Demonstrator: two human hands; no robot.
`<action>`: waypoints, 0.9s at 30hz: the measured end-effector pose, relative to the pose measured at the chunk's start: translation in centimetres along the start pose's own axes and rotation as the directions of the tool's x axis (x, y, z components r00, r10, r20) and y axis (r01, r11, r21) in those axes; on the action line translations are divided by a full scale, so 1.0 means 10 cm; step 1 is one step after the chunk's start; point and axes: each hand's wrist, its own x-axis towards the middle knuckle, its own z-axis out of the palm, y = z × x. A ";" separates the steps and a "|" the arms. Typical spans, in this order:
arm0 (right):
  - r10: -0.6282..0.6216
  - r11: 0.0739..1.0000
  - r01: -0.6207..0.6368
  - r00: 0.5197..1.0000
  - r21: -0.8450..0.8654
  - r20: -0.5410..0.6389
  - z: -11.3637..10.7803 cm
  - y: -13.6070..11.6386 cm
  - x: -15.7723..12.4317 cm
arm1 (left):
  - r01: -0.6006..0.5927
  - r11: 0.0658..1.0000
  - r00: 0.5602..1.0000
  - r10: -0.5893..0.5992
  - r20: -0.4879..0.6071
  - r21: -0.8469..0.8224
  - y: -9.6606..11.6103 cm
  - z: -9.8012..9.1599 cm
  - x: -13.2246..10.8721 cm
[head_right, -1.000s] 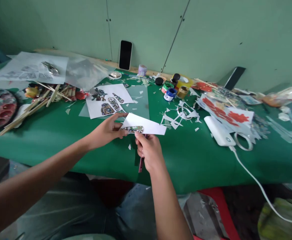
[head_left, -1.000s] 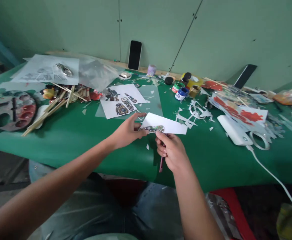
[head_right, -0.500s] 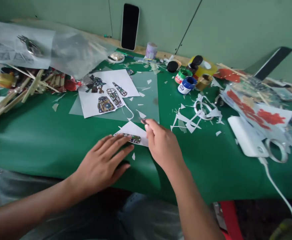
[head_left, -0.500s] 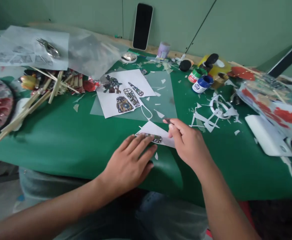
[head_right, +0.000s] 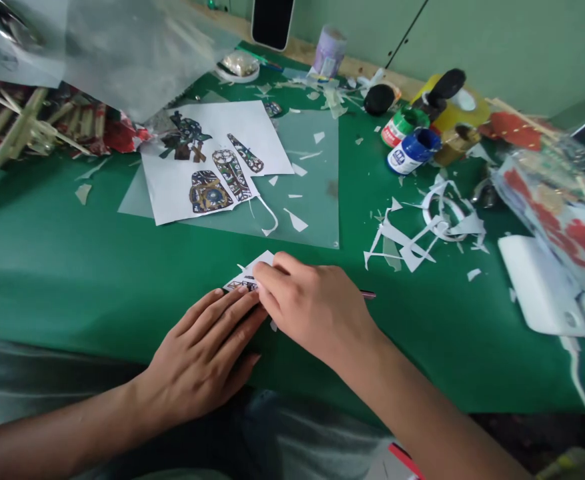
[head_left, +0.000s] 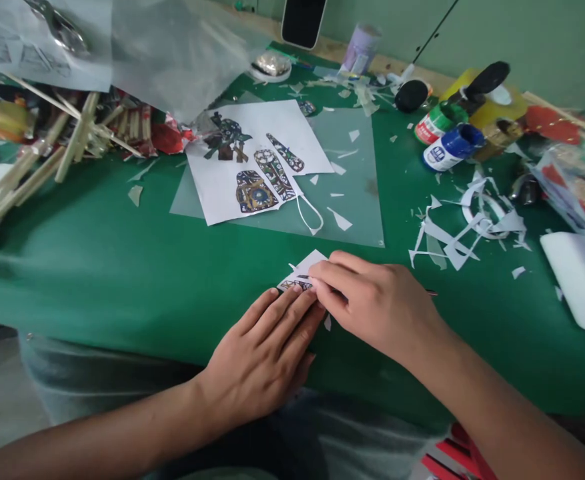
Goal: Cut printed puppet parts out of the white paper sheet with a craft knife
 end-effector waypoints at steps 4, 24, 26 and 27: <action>0.000 1.000 0.000 1.000 -0.015 -0.014 0.00 -0.01 0.00 | -0.002 1.000 1.000 0.002 0.004 -0.003 0.00 0.00 0.01; -0.015 0.998 0.016 1.000 -0.066 0.019 -0.04 -0.04 0.02 | -0.014 1.000 1.000 0.014 -0.014 -0.007 -0.01 0.00 0.00; -0.017 0.997 0.020 0.999 -0.073 0.032 -0.05 -0.05 0.02 | -0.013 1.000 1.000 0.013 -0.016 -0.009 -0.01 0.00 0.01; -0.020 0.997 0.024 0.999 -0.074 0.044 -0.05 -0.05 0.02 | -0.011 1.000 1.000 0.011 -0.015 -0.009 -0.01 0.00 0.01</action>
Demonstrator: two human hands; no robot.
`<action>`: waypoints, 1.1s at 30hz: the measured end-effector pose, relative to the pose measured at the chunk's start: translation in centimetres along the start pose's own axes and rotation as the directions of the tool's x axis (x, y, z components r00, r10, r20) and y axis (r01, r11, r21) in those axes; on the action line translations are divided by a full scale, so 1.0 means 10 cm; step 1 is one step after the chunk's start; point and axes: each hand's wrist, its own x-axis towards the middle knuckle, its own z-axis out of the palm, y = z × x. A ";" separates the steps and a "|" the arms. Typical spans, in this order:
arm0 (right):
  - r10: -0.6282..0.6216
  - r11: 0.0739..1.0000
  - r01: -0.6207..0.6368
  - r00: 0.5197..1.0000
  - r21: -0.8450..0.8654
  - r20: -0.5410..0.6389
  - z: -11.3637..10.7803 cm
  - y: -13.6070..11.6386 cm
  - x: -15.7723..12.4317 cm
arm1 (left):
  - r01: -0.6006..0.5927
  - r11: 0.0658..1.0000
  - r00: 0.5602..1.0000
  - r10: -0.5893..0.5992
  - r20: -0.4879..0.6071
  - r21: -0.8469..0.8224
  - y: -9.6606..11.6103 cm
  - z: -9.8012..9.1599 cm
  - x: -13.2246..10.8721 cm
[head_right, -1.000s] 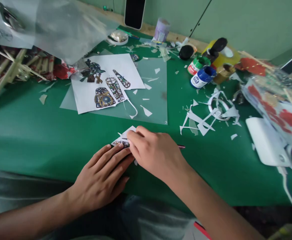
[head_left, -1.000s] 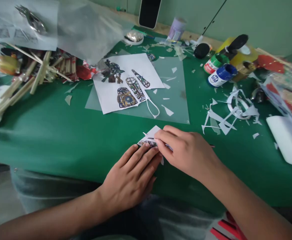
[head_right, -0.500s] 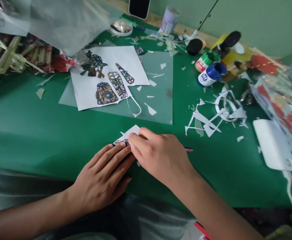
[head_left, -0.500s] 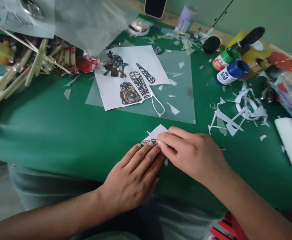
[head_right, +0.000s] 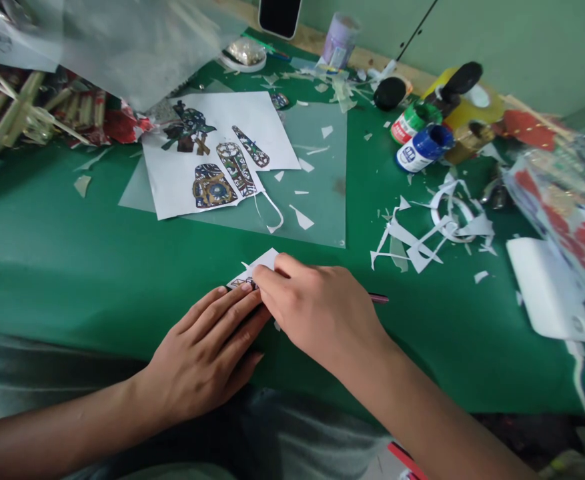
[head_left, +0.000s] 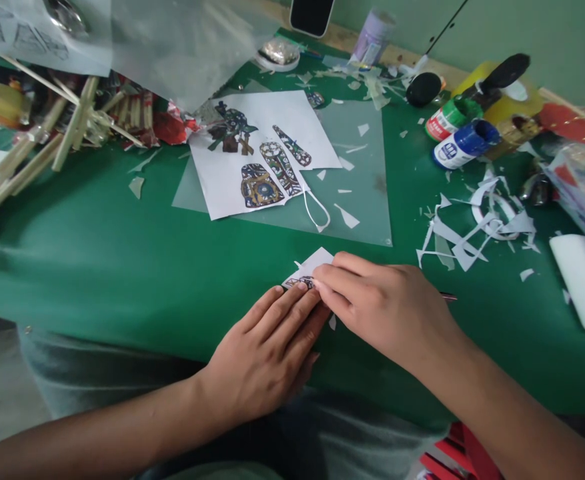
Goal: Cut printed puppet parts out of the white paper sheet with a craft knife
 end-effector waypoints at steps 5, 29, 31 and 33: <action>-0.034 0.999 0.035 0.997 -0.016 0.067 -0.03 -0.01 -0.01 | 0.008 1.000 1.000 -0.009 0.022 0.010 0.00 -0.01 0.00; -0.022 0.999 0.022 1.000 -0.033 -0.004 0.00 0.00 -0.10 | -0.009 0.999 0.999 0.007 0.038 0.047 0.01 -0.01 0.02; -0.022 0.999 0.022 1.000 -0.036 -0.010 0.00 0.00 -0.10 | -0.008 0.999 0.999 0.006 0.041 0.044 0.01 -0.01 0.02; -0.018 0.999 0.017 1.000 -0.041 -0.015 0.00 0.00 -0.11 | -0.006 0.999 0.999 0.004 0.034 0.044 0.00 0.00 0.02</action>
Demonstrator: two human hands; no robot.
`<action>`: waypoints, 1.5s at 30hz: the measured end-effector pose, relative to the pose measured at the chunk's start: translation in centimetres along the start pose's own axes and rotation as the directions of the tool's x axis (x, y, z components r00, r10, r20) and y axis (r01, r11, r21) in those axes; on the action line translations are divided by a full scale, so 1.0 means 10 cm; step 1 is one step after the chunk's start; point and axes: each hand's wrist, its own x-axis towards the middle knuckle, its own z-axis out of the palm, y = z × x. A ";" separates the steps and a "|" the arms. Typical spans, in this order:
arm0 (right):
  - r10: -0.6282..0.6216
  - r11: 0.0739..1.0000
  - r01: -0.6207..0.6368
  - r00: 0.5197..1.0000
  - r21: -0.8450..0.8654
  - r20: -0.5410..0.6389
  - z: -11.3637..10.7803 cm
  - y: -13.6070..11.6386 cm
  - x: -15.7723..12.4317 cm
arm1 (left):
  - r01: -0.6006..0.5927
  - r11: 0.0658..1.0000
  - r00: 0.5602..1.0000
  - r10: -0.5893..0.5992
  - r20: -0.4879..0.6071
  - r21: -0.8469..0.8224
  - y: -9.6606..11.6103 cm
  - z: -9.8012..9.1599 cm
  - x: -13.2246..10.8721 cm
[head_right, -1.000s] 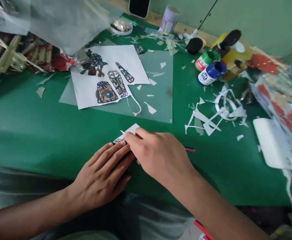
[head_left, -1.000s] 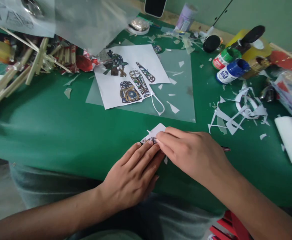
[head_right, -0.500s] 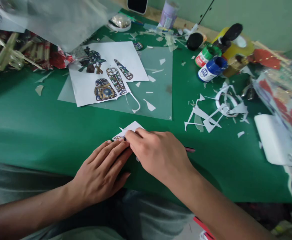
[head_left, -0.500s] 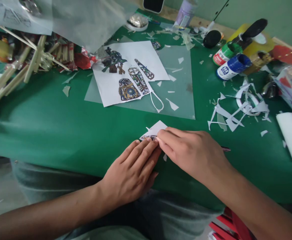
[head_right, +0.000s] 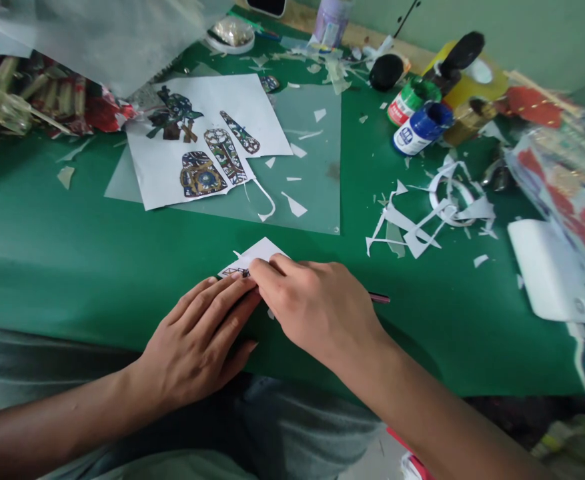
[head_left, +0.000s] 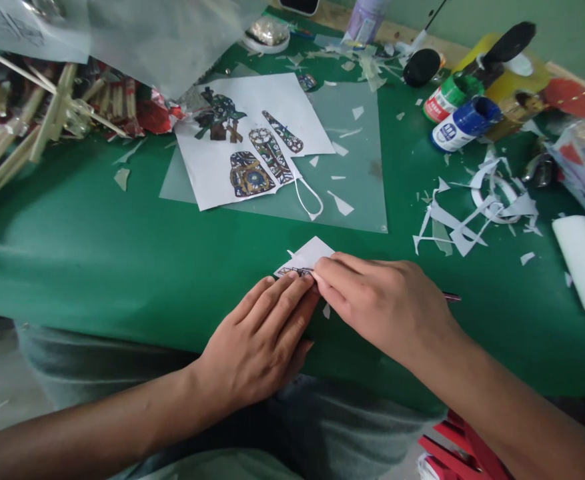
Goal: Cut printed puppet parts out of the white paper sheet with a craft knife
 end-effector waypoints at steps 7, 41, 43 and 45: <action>0.010 1.000 -0.010 1.000 -0.016 -0.002 0.00 0.01 -0.04 | 0.003 1.000 1.000 -0.004 -0.012 -0.007 0.00 0.01 0.00; 0.002 0.996 -0.006 0.999 -0.087 -0.054 0.02 0.12 -0.24 | 0.005 1.000 1.000 -0.005 0.017 -0.005 0.02 -0.01 0.05; 0.001 0.997 -0.005 0.999 -0.083 -0.053 0.01 0.12 -0.25 | 0.003 1.000 1.000 -0.003 0.019 -0.003 0.02 -0.01 0.06; 0.001 0.997 -0.006 0.998 -0.080 -0.056 0.01 0.12 -0.25 | 0.001 1.000 1.000 -0.001 0.021 0.003 0.02 -0.01 0.06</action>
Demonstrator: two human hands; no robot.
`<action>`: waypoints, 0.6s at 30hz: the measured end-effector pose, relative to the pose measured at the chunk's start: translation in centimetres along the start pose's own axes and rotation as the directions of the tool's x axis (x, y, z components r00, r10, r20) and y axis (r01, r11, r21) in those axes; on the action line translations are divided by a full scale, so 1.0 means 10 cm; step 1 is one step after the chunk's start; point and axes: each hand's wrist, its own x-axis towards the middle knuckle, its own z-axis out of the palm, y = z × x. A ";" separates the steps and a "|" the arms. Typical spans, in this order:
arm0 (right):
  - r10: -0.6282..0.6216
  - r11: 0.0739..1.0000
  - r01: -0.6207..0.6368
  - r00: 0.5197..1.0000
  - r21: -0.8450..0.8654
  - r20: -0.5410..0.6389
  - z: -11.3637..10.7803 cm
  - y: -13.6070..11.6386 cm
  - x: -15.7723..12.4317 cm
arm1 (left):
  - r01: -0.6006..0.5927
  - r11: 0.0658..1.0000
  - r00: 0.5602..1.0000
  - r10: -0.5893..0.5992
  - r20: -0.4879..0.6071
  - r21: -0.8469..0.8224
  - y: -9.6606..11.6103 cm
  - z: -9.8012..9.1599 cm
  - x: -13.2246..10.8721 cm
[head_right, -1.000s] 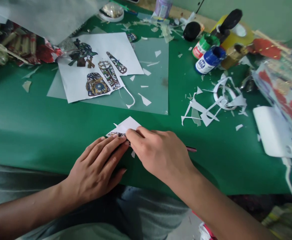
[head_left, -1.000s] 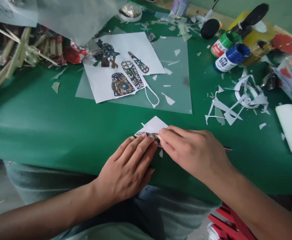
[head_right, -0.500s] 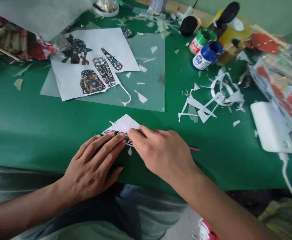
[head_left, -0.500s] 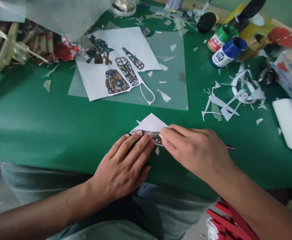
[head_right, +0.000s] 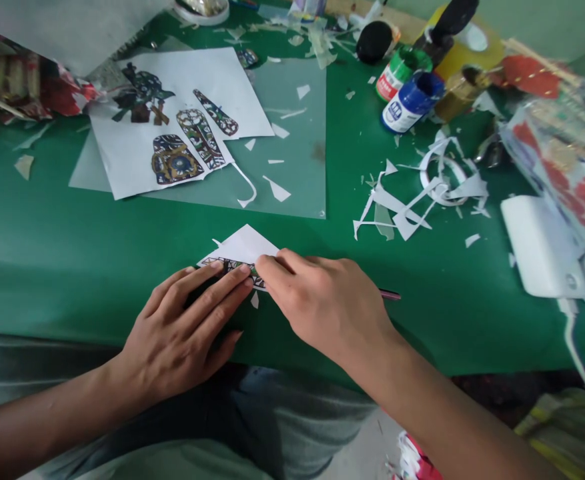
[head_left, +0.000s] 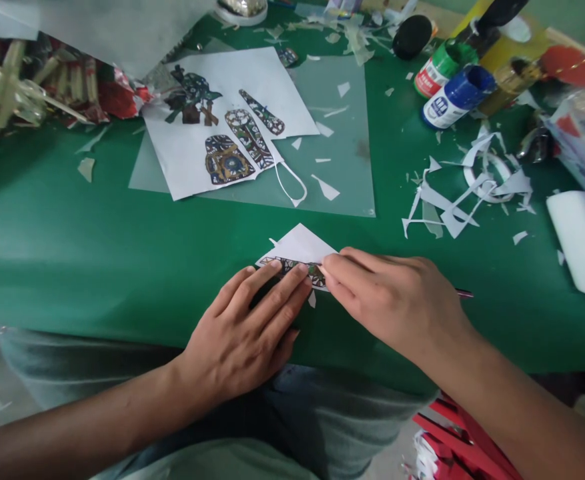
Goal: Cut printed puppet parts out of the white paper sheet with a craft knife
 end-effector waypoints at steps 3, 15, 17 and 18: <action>0.004 1.000 -0.004 1.000 0.003 0.002 -0.01 0.00 -0.01 | -0.003 1.000 1.000 0.003 0.002 0.007 0.00 -0.01 0.01; 0.013 0.999 -0.013 1.000 -0.035 0.011 -0.03 0.03 -0.06 | -0.009 1.000 1.000 0.009 0.024 0.018 0.00 -0.02 0.01; 0.016 0.999 -0.016 1.000 -0.032 0.013 -0.03 0.03 -0.08 | -0.009 1.000 1.000 0.008 0.026 0.017 0.00 -0.03 0.01; 0.018 0.999 -0.018 1.000 -0.029 0.012 -0.03 0.03 -0.08 | -0.008 1.000 1.000 0.007 0.028 0.017 0.00 -0.03 0.01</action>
